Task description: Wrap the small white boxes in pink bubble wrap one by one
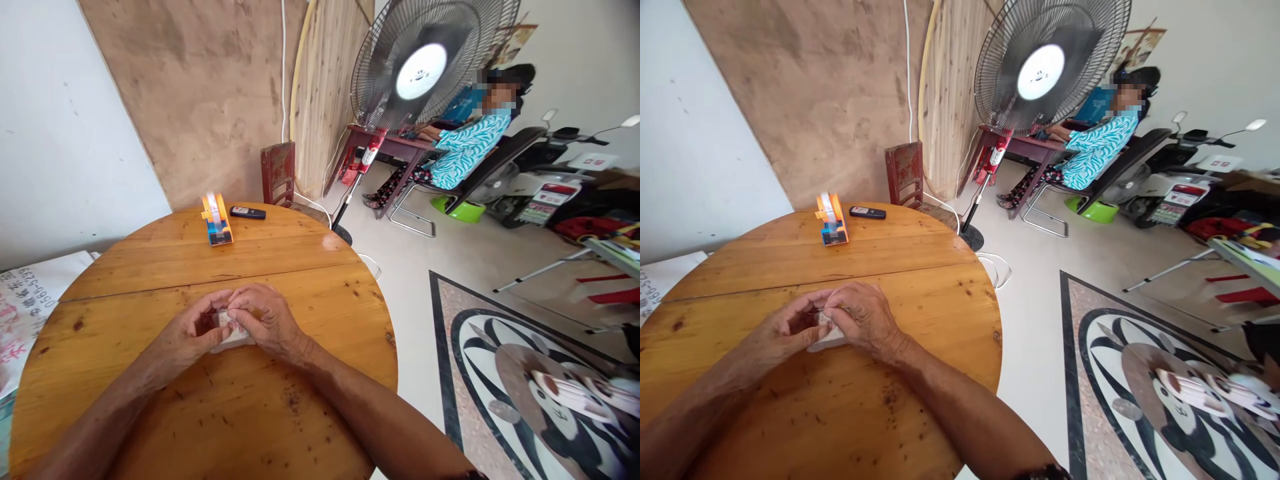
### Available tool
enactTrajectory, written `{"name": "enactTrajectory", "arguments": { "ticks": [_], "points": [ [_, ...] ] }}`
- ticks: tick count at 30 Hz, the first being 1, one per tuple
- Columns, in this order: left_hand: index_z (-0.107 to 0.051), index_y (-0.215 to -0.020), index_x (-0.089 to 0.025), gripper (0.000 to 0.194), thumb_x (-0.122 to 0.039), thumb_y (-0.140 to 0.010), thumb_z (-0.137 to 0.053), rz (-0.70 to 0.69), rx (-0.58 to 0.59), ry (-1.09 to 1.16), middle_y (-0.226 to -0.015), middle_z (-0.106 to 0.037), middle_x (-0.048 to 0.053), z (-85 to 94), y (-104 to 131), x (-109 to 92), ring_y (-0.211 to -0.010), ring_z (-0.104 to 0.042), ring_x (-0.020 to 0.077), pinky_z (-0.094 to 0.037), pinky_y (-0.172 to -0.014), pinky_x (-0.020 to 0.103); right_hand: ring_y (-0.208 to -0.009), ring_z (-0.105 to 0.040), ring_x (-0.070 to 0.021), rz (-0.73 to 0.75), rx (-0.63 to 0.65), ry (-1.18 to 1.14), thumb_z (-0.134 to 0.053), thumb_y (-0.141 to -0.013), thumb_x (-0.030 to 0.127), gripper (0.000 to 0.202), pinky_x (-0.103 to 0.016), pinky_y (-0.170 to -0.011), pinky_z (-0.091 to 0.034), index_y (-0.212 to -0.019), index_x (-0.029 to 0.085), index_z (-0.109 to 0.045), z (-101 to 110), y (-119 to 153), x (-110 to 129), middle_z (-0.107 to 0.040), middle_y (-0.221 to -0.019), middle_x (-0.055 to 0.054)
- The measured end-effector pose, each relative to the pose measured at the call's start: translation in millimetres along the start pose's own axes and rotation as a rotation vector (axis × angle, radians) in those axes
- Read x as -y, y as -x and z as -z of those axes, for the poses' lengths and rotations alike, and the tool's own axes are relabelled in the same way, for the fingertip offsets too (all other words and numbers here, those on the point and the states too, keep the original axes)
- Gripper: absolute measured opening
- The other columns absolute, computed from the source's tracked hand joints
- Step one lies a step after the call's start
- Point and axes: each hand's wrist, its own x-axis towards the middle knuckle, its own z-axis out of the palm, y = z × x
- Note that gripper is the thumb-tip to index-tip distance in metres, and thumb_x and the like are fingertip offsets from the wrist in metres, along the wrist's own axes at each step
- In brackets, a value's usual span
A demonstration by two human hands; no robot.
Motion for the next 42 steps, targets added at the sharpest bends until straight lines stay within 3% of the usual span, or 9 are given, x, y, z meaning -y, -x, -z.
{"name": "enactTrajectory", "arguments": {
  "ticks": [6, 11, 19, 26, 28, 33, 35, 39, 42],
  "points": [
    [-0.053, -0.129, -0.02, 0.053, -0.04, -0.083, -0.068, 0.031, 0.002, -0.01, -0.126, -0.063, 0.012, -3.5, 0.0, -9.8, -0.109, -0.063, 0.0267, -0.052, -0.088, 0.037, -0.086, -0.066, -0.0147, -0.012, -0.014, 0.013, -0.06, -0.086, 0.018, 0.009, -0.03, -0.086, -0.046, -0.078, 0.023, -0.061, -2.3, 1.0, -0.4, -0.072, -0.084, 0.0],
    [-0.054, -0.127, -0.018, 0.051, -0.036, -0.082, -0.069, -0.006, -0.022, -0.019, -0.127, -0.062, 0.011, -4.8, -0.1, -11.0, -0.118, -0.057, 0.0271, -0.047, -0.097, 0.038, -0.087, -0.066, -0.0156, -0.001, -0.032, -0.031, -0.059, -0.085, 0.018, 0.008, -0.031, -0.086, -0.047, -0.079, 0.022, -0.063, 2.2, -1.7, 3.1, -0.071, -0.087, -0.002],
    [-0.055, -0.128, -0.017, 0.052, -0.034, -0.081, -0.07, 0.011, -0.026, 0.023, -0.124, -0.062, 0.012, -4.0, -2.8, -9.0, -0.112, -0.058, 0.0268, -0.047, -0.094, 0.039, -0.08, -0.065, -0.0163, -0.157, -0.021, -0.138, -0.059, -0.087, 0.024, 0.01, -0.029, -0.078, -0.051, -0.078, 0.022, -0.065, 3.5, -7.2, 3.4, -0.07, -0.083, -0.002],
    [-0.053, -0.13, -0.016, 0.058, -0.036, -0.079, -0.071, 0.073, -0.027, 0.036, -0.125, -0.062, 0.014, -3.7, -1.1, -11.1, -0.106, -0.061, 0.0267, -0.048, -0.092, 0.041, -0.078, -0.066, -0.0162, -0.194, -0.042, -0.023, -0.059, -0.087, 0.025, 0.009, -0.027, -0.077, -0.051, -0.082, 0.021, -0.065, 14.3, -9.3, 7.7, -0.071, -0.08, -0.001],
    [-0.052, -0.131, -0.015, 0.058, -0.036, -0.079, -0.071, 0.077, -0.037, 0.022, -0.124, -0.062, 0.014, -3.2, -1.1, -11.1, -0.106, -0.061, 0.0263, -0.048, -0.091, 0.04, -0.087, -0.066, -0.0175, -0.166, 0.004, -0.011, -0.06, -0.085, 0.024, 0.008, -0.029, -0.081, -0.051, -0.089, 0.021, -0.065, 22.9, -10.9, 5.6, -0.071, -0.09, -0.003],
    [-0.054, -0.13, -0.017, 0.051, -0.033, -0.083, -0.067, 0.01, 0.008, 0.019, -0.127, -0.061, 0.012, -3.2, -2.0, -12.0, -0.11, -0.059, 0.0256, -0.046, -0.092, 0.037, -0.11, -0.061, -0.0223, -0.034, 0.356, -0.025, -0.062, -0.083, 0.021, 0.026, -0.04, -0.097, -0.046, -0.109, 0.023, -0.062, 37.2, -11.1, -0.1, -0.066, -0.117, -0.008],
    [-0.054, -0.131, -0.017, 0.05, -0.032, -0.084, -0.066, -0.01, 0.023, 0.028, -0.127, -0.062, 0.012, -3.6, -2.3, -12.3, -0.11, -0.059, 0.0254, -0.046, -0.093, 0.037, -0.117, -0.057, -0.0242, -0.005, 0.42, 0.034, -0.063, -0.082, 0.019, 0.034, -0.044, -0.1, -0.044, -0.116, 0.024, -0.059, 37.2, -9.4, -0.4, -0.062, -0.124, -0.009],
    [-0.052, -0.134, -0.019, 0.052, -0.033, -0.086, -0.066, -0.032, 0.024, 0.036, -0.127, -0.062, 0.011, -4.4, -1.8, -12.8, -0.11, -0.059, 0.0253, -0.048, -0.089, 0.035, -0.118, -0.056, -0.0248, 0.018, 0.395, 0.111, -0.064, -0.081, 0.017, 0.035, -0.045, -0.1, -0.042, -0.115, 0.026, -0.06, 30.1, -6.3, 0.2, -0.062, -0.125, -0.009],
    [-0.053, -0.133, -0.019, 0.051, -0.034, -0.086, -0.065, -0.031, 0.018, 0.006, -0.126, -0.062, 0.011, -4.8, -1.0, -14.9, -0.108, -0.06, 0.0244, -0.047, -0.087, 0.033, -0.111, -0.06, -0.0232, 0.021, 0.294, 0.142, -0.064, -0.081, 0.017, 0.019, -0.041, -0.096, -0.044, -0.099, 0.024, -0.064, 22.3, -5.1, 0.2, -0.065, -0.119, -0.008]
  ]
}}
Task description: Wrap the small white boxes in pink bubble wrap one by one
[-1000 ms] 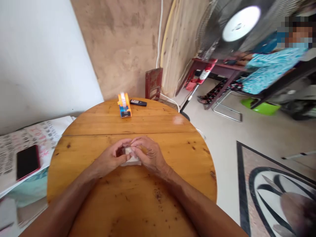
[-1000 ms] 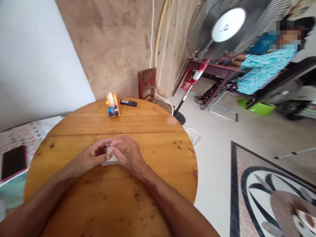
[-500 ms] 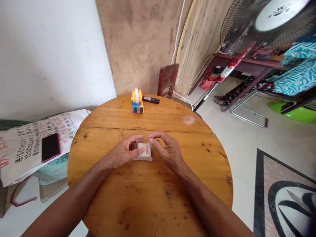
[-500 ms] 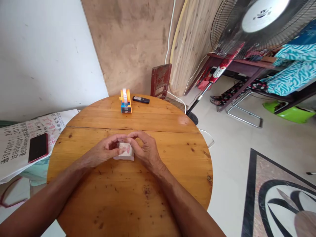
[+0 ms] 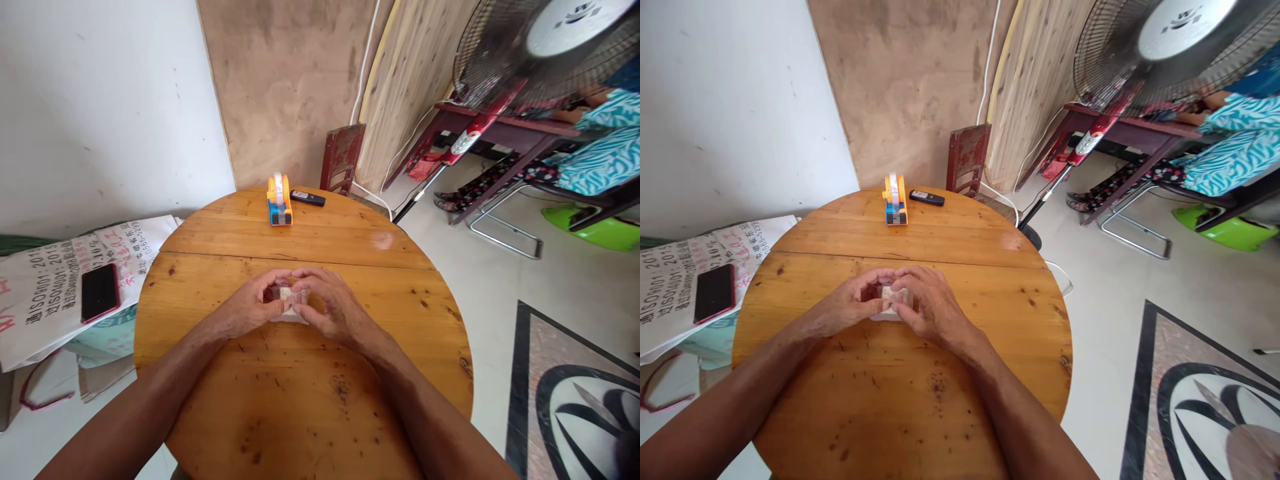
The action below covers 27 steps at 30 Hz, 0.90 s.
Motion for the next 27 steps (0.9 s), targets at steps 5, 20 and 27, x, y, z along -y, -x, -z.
{"name": "enactTrajectory", "arguments": {
  "ticks": [5, 20, 27],
  "points": [
    [-0.055, -0.127, -0.017, 0.047, -0.033, -0.084, -0.066, -0.013, -0.031, -0.069, -0.125, -0.063, 0.011, -0.8, -0.5, 0.0, -0.106, -0.059, 0.0234, -0.045, -0.089, 0.033, -0.097, -0.065, -0.0196, -0.025, -0.151, 0.001, -0.059, -0.084, 0.014, 0.009, -0.036, -0.089, -0.043, -0.082, 0.022, -0.063, -9.1, -3.0, 1.8, -0.071, -0.101, -0.004],
    [-0.034, -0.147, -0.022, 0.081, -0.019, -0.074, -0.068, 0.084, -0.061, -0.132, -0.131, -0.059, 0.011, -8.2, 5.2, 6.8, -0.111, -0.06, 0.028, -0.049, -0.093, 0.039, -0.073, -0.063, -0.0158, -0.304, -0.32, -0.373, -0.058, -0.089, 0.032, 0.014, -0.028, -0.071, -0.049, -0.081, 0.021, -0.063, -1.6, -8.1, 9.0, -0.069, -0.078, -0.002],
    [-0.001, -0.156, -0.025, 0.111, -0.016, -0.072, -0.073, 0.005, 0.021, -0.079, -0.149, -0.042, 0.015, -14.0, 6.1, 7.7, -0.125, -0.053, 0.029, -0.042, -0.103, 0.041, -0.071, -0.061, -0.0149, -0.399, -0.477, -0.598, -0.062, -0.085, 0.042, 0.023, -0.03, -0.074, -0.05, -0.078, 0.02, -0.059, 5.8, -15.5, -13.9, -0.065, -0.074, -0.001]
  ]
}}
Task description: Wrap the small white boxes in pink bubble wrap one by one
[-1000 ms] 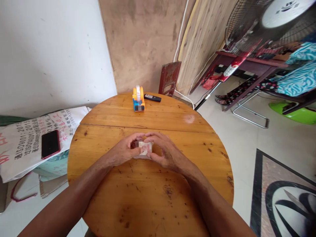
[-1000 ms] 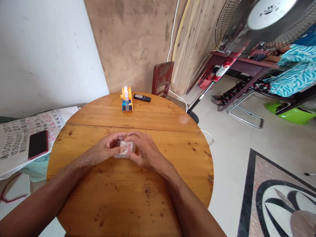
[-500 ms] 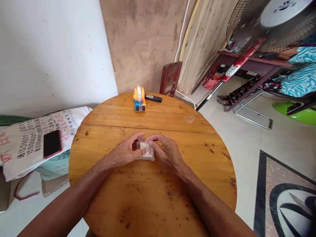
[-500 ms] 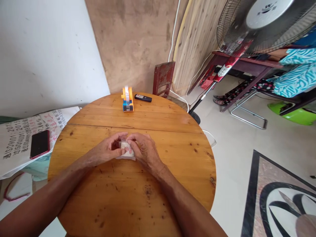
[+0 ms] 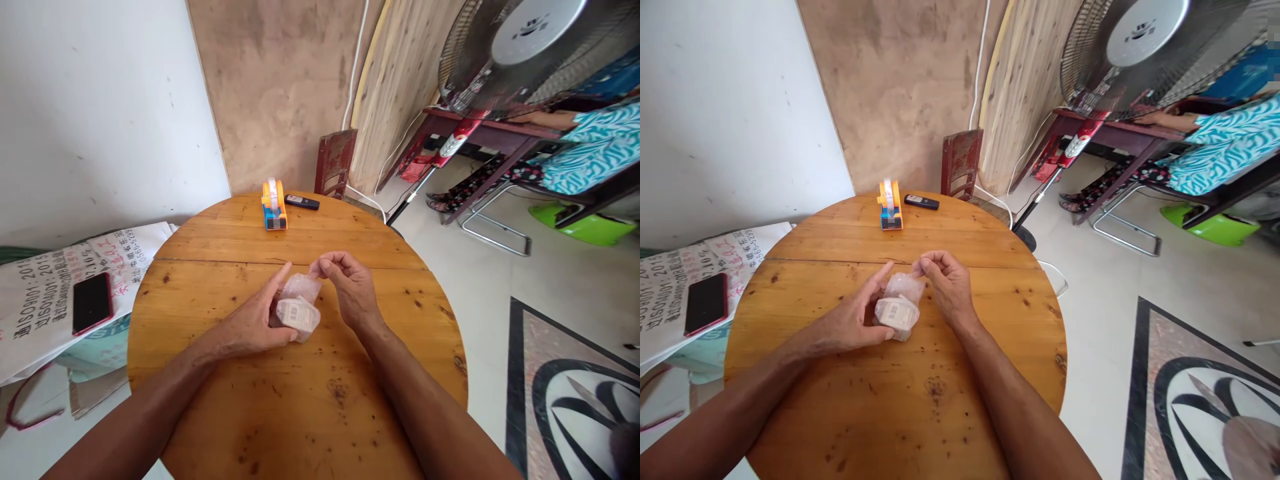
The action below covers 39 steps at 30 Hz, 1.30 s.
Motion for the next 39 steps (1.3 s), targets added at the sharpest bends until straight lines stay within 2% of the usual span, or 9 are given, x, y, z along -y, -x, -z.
{"name": "enactTrajectory", "arguments": {
  "ticks": [5, 8, 11, 15, 19, 21, 30, 34, 39],
  "points": [
    [-0.028, -0.148, -0.029, 0.089, -0.022, -0.073, -0.074, -0.028, 0.038, -0.01, -0.145, -0.046, 0.01, 3.2, 3.3, -10.0, -0.121, -0.053, 0.0263, -0.042, -0.099, 0.037, -0.062, -0.055, -0.0117, -0.139, -0.074, -0.082, -0.066, -0.078, 0.043, 0.025, -0.026, -0.063, -0.047, -0.075, 0.019, -0.059, 1.9, -12.1, -19.9, -0.064, -0.069, 0.0],
    [-0.045, -0.131, -0.023, 0.062, -0.031, -0.076, -0.072, 0.005, 0.036, -0.001, -0.115, -0.062, 0.007, 5.2, 3.2, -11.1, -0.098, -0.06, 0.0208, -0.046, -0.083, 0.032, -0.062, -0.056, -0.0122, -0.182, -0.121, -0.114, -0.069, -0.072, 0.046, 0.029, -0.026, -0.061, -0.047, -0.078, 0.019, -0.06, 2.8, -18.0, -27.6, -0.064, -0.07, 0.0],
    [-0.051, -0.113, -0.02, 0.042, -0.033, -0.078, -0.069, 0.064, -0.037, 0.049, -0.09, -0.06, 0.002, 6.4, 0.8, -8.6, -0.081, -0.058, 0.016, -0.044, -0.07, 0.027, -0.065, -0.058, -0.0125, -0.173, -0.205, -0.094, -0.07, -0.069, 0.047, 0.034, -0.025, -0.059, -0.046, -0.086, 0.019, -0.061, 7.0, -19.1, -21.7, -0.066, -0.077, -0.001],
    [-0.053, -0.115, -0.017, 0.045, -0.027, -0.074, -0.069, 0.093, -0.092, 0.102, -0.093, -0.063, 0.004, 8.3, -2.6, -7.1, -0.086, -0.06, 0.0179, -0.047, -0.074, 0.029, -0.053, -0.049, -0.0096, -0.051, -0.187, 0.0, -0.062, -0.08, 0.042, 0.022, -0.023, -0.053, -0.041, -0.08, 0.021, -0.059, 9.8, -4.5, 4.3, -0.057, -0.064, 0.003],
    [-0.054, -0.119, -0.014, 0.05, -0.025, -0.072, -0.068, 0.093, -0.119, 0.123, -0.102, -0.066, 0.008, 9.6, -4.1, -9.3, -0.095, -0.061, 0.0217, -0.048, -0.081, 0.034, -0.048, -0.043, -0.0098, -0.061, 0.236, 0.214, -0.057, -0.084, 0.038, 0.028, -0.024, -0.048, -0.035, -0.063, 0.019, -0.056, 1.8, 13.5, 13.1, -0.05, -0.054, 0.004],
    [-0.054, -0.12, -0.014, 0.054, -0.024, -0.069, -0.069, 0.094, -0.148, 0.135, -0.103, -0.066, 0.009, 9.7, -4.4, -10.3, -0.095, -0.061, 0.022, -0.048, -0.083, 0.035, -0.051, -0.042, -0.0097, -0.046, 0.332, 0.366, -0.056, -0.083, 0.034, 0.028, -0.023, -0.049, -0.032, -0.059, 0.019, -0.055, -3.2, 16.6, 5.7, -0.049, -0.054, 0.004],
    [-0.067, -0.113, -0.016, 0.044, -0.021, -0.069, -0.067, 0.031, -0.137, 0.336, -0.105, -0.071, 0.008, 11.3, -3.1, -8.2, -0.103, -0.061, 0.0249, -0.044, -0.091, 0.036, -0.06, -0.049, -0.0123, -0.12, 0.223, 0.534, -0.068, -0.074, 0.045, 0.028, -0.024, -0.054, -0.035, -0.076, 0.019, -0.058, -12.3, 15.0, -10.2, -0.058, -0.067, 0.002],
    [-0.072, -0.102, -0.015, 0.038, -0.022, -0.065, -0.07, 0.028, -0.163, 0.433, -0.094, -0.073, 0.007, 11.3, -5.1, -9.2, -0.09, -0.062, 0.0211, -0.045, -0.081, 0.031, -0.06, -0.046, -0.0122, -0.087, 0.193, 0.373, -0.056, -0.079, 0.033, 0.017, -0.024, -0.056, -0.036, -0.069, 0.019, -0.055, -10.9, 12.5, -14.1, -0.055, -0.064, 0.002],
    [-0.075, -0.093, -0.012, 0.033, -0.023, -0.062, -0.073, 0.041, -0.377, 0.582, -0.086, -0.072, 0.007, 12.8, -10.4, -7.5, -0.082, -0.061, 0.0171, -0.045, -0.07, 0.025, -0.056, -0.041, -0.0104, -0.245, 0.091, 0.052, -0.055, -0.077, 0.034, 0.02, -0.024, -0.056, -0.034, -0.064, 0.019, -0.05, -6.9, 5.9, -16.1, -0.048, -0.058, 0.005]
  ]
}}
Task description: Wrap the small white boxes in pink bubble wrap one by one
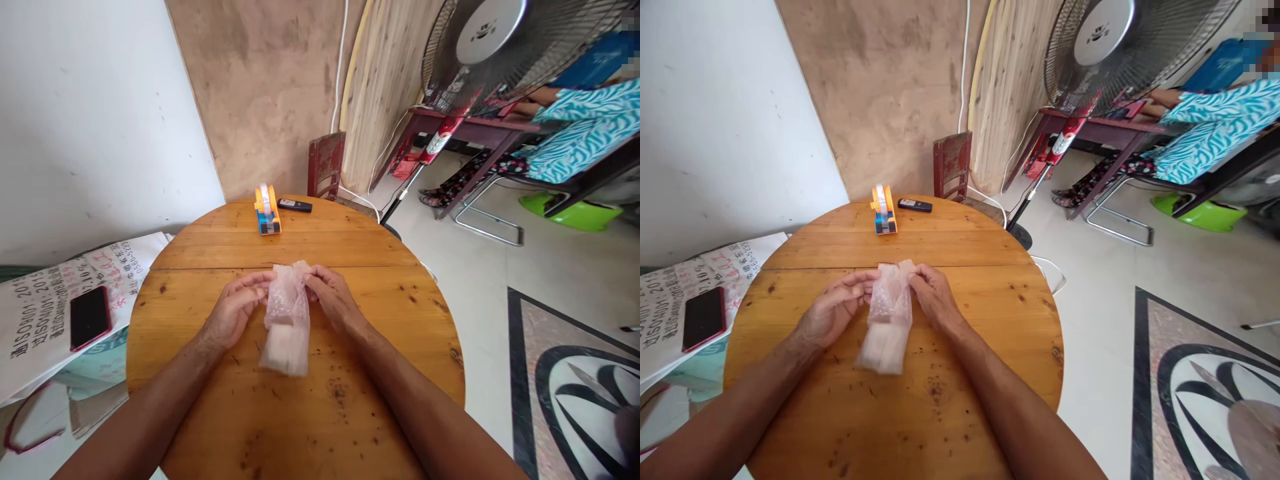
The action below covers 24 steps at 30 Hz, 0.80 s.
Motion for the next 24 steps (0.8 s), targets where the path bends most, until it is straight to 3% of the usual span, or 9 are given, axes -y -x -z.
{"name": "enactTrajectory", "arguments": {
  "ticks": [5, 11, 16, 20, 24],
  "points": [
    [-0.075, -0.087, -0.01, 0.034, -0.022, -0.055, -0.078, -0.006, -0.13, 0.094, -0.078, -0.071, 0.006, -0.3, -5.7, -0.1, -0.07, -0.058, 0.0125, -0.044, -0.066, 0.023, -0.053, -0.044, -0.009, -0.11, -0.097, -0.224, -0.061, -0.071, 0.036, 0.022, -0.022, -0.052, -0.035, -0.062, 0.019, -0.05, 4.6, -8.2, -3.2, -0.05, -0.058, 0.005],
    [-0.072, -0.089, -0.012, 0.035, -0.022, -0.056, -0.076, -0.052, -0.174, 0.084, -0.084, -0.072, 0.006, 0.0, -10.1, -1.4, -0.073, -0.06, 0.014, -0.045, -0.068, 0.025, -0.052, -0.053, -0.0103, -0.191, -0.128, -0.34, -0.066, -0.069, 0.04, 0.025, -0.021, -0.046, -0.042, -0.069, 0.019, -0.052, 13.3, -19.3, -9.7, -0.059, -0.061, 0.002],
    [-0.066, -0.103, -0.017, 0.041, -0.024, -0.064, -0.073, -0.181, -0.18, -0.214, -0.099, -0.069, 0.005, 4.8, -9.4, 6.3, -0.091, -0.062, 0.0184, -0.046, -0.08, 0.029, -0.055, -0.058, -0.0114, -0.258, -0.03, -0.273, -0.067, -0.073, 0.049, 0.034, -0.02, -0.043, -0.045, -0.077, 0.017, -0.058, 14.7, -16.3, -3.6, -0.063, -0.069, -0.003],
    [-0.06, -0.086, -0.018, 0.024, -0.03, -0.068, -0.07, -0.326, -0.291, -0.501, -0.082, -0.059, -0.001, 6.5, -7.9, 9.1, -0.074, -0.054, 0.0127, -0.043, -0.068, 0.024, -0.066, -0.062, -0.0129, -0.258, 0.014, -0.119, -0.07, -0.073, 0.043, 0.029, -0.019, -0.047, -0.047, -0.081, 0.016, -0.063, 8.1, -9.0, 2.6, -0.067, -0.08, -0.006],
    [-0.048, -0.075, -0.02, 0.03, -0.039, -0.068, -0.07, -0.248, -0.261, -0.622, -0.064, -0.045, -0.007, 5.6, -8.2, 9.3, -0.057, -0.041, 0.0092, -0.034, -0.054, 0.022, -0.069, -0.063, -0.0131, -0.211, 0.049, -0.013, -0.063, -0.077, 0.033, 0.017, -0.02, -0.055, -0.048, -0.08, 0.017, -0.064, 2.5, -4.8, 2.4, -0.068, -0.079, -0.005]
  ]
}}
